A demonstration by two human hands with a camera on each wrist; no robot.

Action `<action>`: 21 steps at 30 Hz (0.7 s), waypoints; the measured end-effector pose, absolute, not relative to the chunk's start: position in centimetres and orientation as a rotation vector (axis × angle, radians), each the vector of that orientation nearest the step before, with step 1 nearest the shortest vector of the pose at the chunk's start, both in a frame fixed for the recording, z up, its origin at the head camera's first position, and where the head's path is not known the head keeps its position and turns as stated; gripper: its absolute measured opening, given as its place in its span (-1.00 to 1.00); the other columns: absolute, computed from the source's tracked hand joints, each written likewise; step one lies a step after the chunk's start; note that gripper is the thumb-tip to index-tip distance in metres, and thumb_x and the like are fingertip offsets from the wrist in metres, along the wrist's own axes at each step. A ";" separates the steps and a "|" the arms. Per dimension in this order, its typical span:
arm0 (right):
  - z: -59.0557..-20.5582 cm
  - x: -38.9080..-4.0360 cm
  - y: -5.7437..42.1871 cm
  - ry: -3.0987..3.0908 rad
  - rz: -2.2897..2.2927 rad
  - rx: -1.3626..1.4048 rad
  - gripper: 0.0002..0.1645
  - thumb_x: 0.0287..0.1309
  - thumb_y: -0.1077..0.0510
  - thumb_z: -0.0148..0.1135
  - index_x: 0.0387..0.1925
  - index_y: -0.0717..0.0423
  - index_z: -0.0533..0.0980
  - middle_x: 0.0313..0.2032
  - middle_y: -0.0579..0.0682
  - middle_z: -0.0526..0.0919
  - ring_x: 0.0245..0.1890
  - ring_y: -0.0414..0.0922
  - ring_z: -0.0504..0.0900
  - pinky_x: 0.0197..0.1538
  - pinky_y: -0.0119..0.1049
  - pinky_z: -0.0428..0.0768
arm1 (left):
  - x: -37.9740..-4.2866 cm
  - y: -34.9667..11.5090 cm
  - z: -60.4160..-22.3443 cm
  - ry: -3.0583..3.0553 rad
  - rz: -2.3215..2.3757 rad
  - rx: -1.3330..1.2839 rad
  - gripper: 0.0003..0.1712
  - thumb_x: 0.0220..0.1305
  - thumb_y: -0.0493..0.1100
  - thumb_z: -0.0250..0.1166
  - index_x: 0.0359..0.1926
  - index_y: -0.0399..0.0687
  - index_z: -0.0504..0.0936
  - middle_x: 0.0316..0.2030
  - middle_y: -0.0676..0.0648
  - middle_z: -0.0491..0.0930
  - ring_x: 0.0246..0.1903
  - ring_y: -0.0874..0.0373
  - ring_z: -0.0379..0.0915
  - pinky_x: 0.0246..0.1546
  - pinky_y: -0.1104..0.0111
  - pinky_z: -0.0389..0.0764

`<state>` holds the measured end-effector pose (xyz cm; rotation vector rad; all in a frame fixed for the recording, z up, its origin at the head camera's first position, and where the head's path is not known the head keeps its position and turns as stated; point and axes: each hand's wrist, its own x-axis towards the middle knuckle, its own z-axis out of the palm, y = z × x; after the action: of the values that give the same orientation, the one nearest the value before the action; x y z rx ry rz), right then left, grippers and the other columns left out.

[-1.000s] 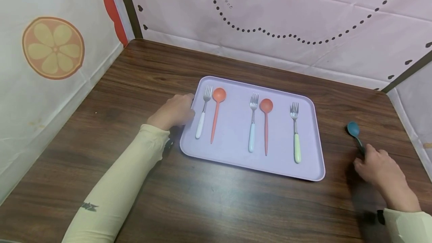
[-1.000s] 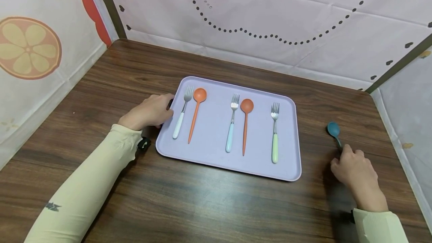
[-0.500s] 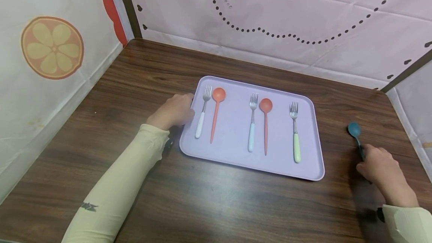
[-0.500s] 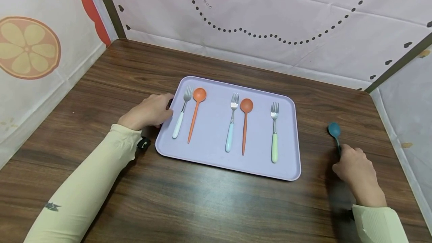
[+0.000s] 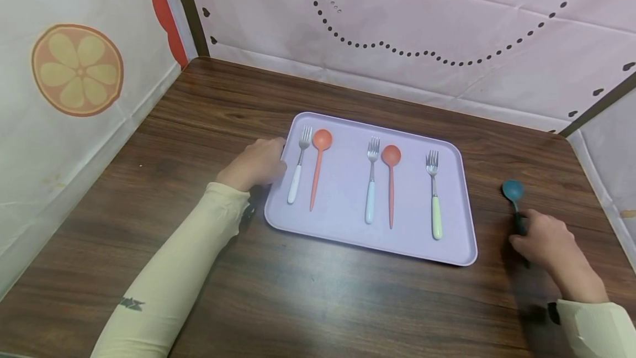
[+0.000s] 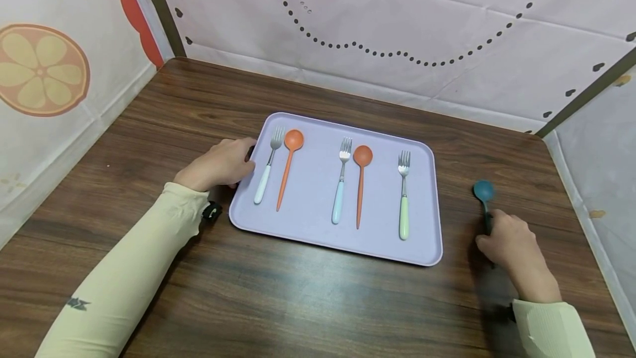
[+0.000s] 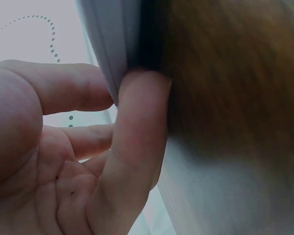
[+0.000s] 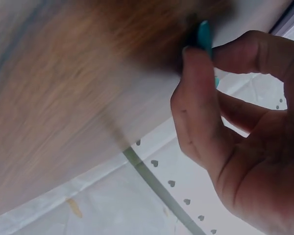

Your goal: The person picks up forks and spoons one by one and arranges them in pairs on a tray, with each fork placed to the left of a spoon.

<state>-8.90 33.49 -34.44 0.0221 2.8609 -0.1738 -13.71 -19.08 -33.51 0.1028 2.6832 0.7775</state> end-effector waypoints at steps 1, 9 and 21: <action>-34.5 -8.9 33.3 2.864 -0.183 0.021 -0.25 0.05 0.17 0.28 0.13 0.66 0.28 -0.26 0.46 0.55 -0.15 0.50 0.51 -0.20 0.33 0.50 | -13.7 -19.1 -33.5 2.684 0.777 0.103 -0.45 0.28 -0.32 0.00 0.29 -0.37 0.37 -0.23 -0.30 0.55 -0.52 -0.02 0.55 -0.57 0.26 0.59; -34.6 -8.9 32.4 2.895 -0.263 -0.034 -0.27 0.08 0.14 0.31 0.10 0.64 0.32 -0.43 0.21 0.58 -0.34 0.26 0.57 -0.29 0.20 0.54 | -13.7 -19.0 -33.5 2.683 0.764 0.084 -0.47 0.30 -0.31 0.01 0.29 -0.35 0.36 -0.26 -0.28 0.53 -0.50 -0.02 0.55 -0.55 0.25 0.59; -34.5 -8.9 31.2 2.912 -0.325 -0.109 -0.32 0.07 0.16 0.30 0.08 0.62 0.36 -0.45 0.11 0.53 -0.35 0.18 0.52 -0.25 0.13 0.51 | -13.7 -19.1 -33.6 2.681 0.761 0.081 -0.52 0.29 -0.31 0.01 0.23 -0.34 0.40 -0.28 -0.27 0.52 -0.48 -0.02 0.54 -0.55 0.26 0.59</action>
<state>-8.87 31.17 -34.47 -0.1093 2.9120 -0.3254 -13.74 -19.06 -33.57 0.0811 2.6811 0.7606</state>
